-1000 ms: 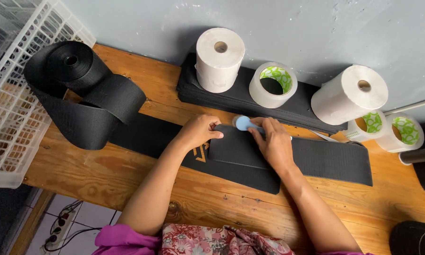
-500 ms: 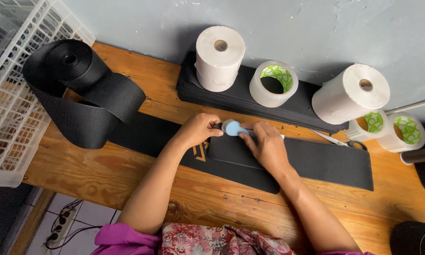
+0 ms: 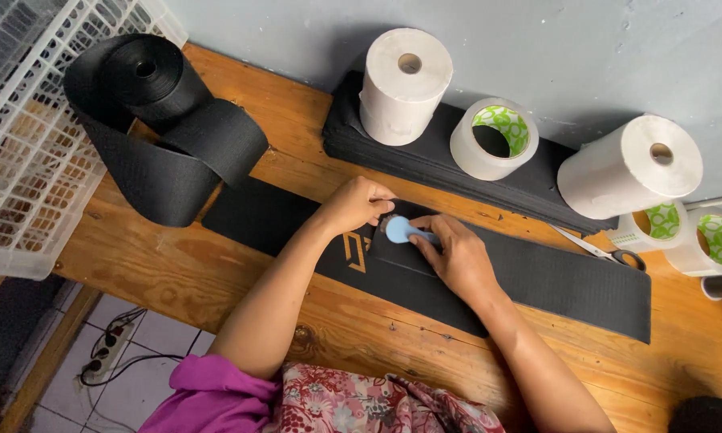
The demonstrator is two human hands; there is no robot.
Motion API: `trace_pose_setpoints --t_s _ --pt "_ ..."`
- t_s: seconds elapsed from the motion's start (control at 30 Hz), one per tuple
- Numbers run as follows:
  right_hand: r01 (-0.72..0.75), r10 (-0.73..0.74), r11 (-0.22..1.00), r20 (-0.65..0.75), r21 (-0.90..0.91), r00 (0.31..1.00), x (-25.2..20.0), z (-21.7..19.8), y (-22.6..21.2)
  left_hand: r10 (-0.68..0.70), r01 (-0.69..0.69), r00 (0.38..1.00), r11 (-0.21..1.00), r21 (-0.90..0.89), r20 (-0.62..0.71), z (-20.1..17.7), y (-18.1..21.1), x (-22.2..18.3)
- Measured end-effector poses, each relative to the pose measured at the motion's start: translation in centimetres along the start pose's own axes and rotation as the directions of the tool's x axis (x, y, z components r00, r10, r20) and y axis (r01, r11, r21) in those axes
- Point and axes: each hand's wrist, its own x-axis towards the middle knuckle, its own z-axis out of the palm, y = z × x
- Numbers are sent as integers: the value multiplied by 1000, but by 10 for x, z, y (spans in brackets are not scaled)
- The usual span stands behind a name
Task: Measuring, cutting, and marking black fabric strips on a workbench.
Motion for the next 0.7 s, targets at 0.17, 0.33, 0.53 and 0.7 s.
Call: trace_pose_setpoints --t_s 0.17,0.33,0.53,0.7 --pt "-178 96 931 257 318 962 6 -22 -15 2 -2 1000 998 65 3 2 -8 6" --pt "-120 121 993 109 -20 987 1 1 -10 34 -35 999 998 57 15 8 -24 20" --pt "-119 36 947 269 298 963 -3 -14 -36 52 -52 999 996 75 1 6 -19 14" --pt "-79 72 995 100 64 992 -4 5 0 84 -82 996 991 109 -14 8 -28 23"
